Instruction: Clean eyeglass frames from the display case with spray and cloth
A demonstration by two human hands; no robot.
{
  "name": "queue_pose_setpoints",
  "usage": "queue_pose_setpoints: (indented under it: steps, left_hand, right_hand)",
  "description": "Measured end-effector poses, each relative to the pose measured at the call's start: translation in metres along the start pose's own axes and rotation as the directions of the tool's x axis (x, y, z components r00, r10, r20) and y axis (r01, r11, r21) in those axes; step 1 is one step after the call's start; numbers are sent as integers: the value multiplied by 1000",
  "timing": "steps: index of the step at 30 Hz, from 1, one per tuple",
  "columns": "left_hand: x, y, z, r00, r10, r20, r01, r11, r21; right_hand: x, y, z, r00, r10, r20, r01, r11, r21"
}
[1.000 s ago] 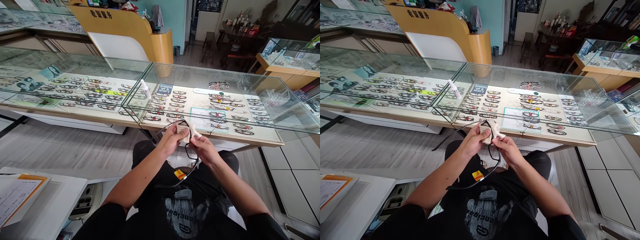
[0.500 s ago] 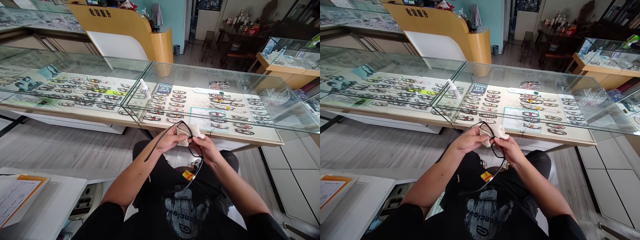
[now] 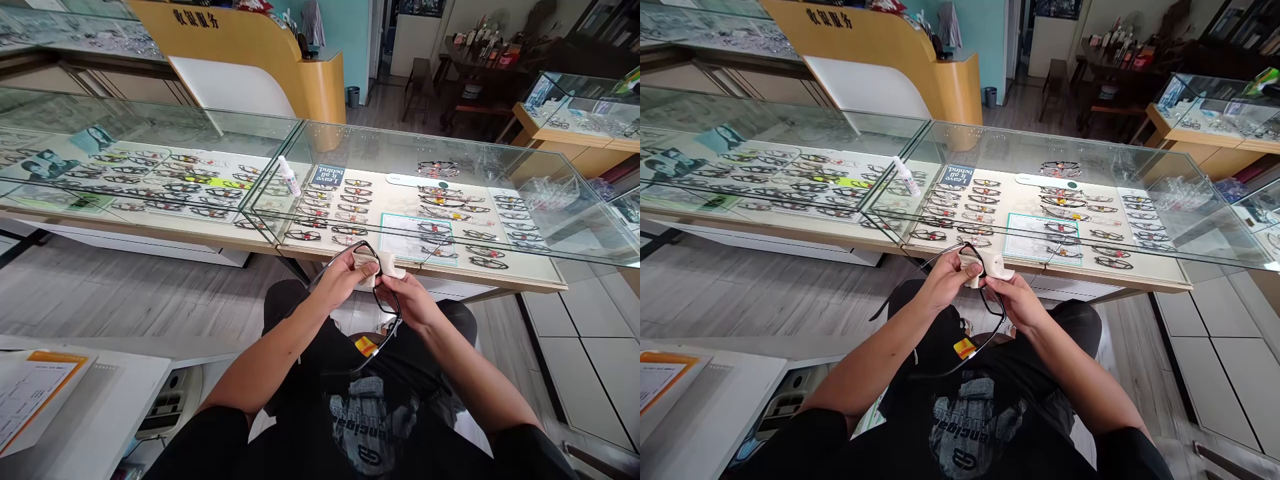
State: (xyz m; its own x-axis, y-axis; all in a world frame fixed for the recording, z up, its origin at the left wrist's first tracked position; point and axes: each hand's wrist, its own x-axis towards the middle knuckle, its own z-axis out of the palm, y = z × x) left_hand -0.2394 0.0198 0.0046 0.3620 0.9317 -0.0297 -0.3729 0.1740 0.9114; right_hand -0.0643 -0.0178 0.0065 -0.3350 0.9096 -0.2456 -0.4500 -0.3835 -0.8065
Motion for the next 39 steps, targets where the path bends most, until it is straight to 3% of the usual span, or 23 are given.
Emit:
queue_pose_setpoints:
  steps: [8,12,18,24,33,39]
  left_hand:
    - [-2,-3,12,985,141,-103,-135,989,68]
    - [-2,-9,12,983,143,-117,-128,984,126]
    - [-1,-3,14,975,118,-189,-125,992,-25]
    - [-6,6,14,990,-19,-138,-16,968,-252]
    - [-4,-6,2,997,-71,-6,69,977,-201]
    - [-2,-18,3,979,29,-201,-55,991,-125]
  right_hand:
    - [-1,6,6,1000,-30,-5,30,999,27]
    - [-2,11,7,1000,7,-3,-7,999,40]
    - [-1,9,-2,1000,-3,-5,4,997,76]
    - [-1,9,-8,999,11,-36,-6,991,137]
    - [-3,10,-1,1000,-12,8,11,999,46]
    - [-8,8,11,1000,-26,-12,26,999,29]
